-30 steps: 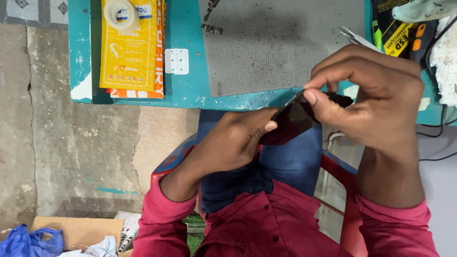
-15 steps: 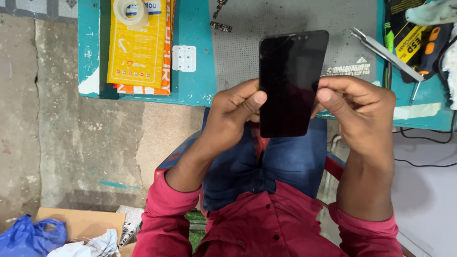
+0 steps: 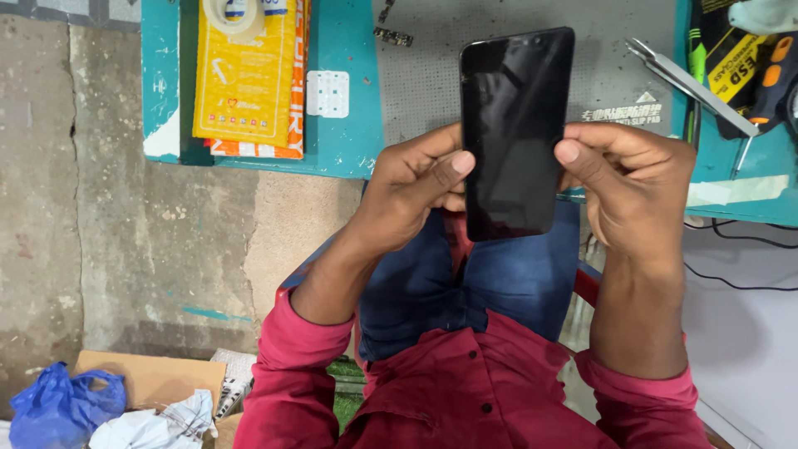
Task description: The person disassembles a smartphone, removes the back cover, and uses a screwdriver to unscrew internal components. They then clean a small circuit board with a brush and reattach it inside the phone chassis.
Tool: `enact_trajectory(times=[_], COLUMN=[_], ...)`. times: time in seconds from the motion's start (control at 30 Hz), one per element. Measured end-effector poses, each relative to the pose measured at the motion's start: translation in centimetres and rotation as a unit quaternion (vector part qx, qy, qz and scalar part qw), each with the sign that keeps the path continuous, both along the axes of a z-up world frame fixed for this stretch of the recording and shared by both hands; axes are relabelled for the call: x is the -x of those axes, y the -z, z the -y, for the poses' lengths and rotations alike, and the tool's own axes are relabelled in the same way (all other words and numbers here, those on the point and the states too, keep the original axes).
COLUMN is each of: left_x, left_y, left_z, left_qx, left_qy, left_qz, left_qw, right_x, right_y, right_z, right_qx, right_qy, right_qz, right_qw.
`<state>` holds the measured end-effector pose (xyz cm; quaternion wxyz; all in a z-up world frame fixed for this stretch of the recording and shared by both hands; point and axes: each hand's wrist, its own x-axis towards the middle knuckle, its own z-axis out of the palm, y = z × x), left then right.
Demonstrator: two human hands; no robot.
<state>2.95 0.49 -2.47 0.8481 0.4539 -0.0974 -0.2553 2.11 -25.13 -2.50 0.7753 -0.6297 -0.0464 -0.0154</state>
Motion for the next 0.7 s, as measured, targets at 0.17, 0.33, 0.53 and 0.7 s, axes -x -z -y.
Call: enact_trajectory(times=[0.17,0.33,0.53,0.7], left_x=[0.1,0.0,0.2,0.2], left_y=[-0.2,-0.3,-0.3,-0.2], left_z=[0.1,0.0,0.2,0.3], left_qx=[-0.002,0.032,0.040,0.021], left_qy=[-0.015,-0.023,-0.022,-0.025], left_qz=[-0.003,0.001,0.019,0.009], left_qw=[1.000,0.999,0.999,0.999], right_x=[0.2,1.0,1.5,1.4], right_y=[-0.9,-1.0,0.5,0.7], right_z=[0.1,0.7,0.3,0.2], right_qx=[-0.045,0.065,0.034,0.018], right_qy=[-0.013,0.003,-0.002,-0.012], right_qz=[-0.048,-0.111,-0.035,-0.027], right_qw=[0.998,0.992,0.999,0.999])
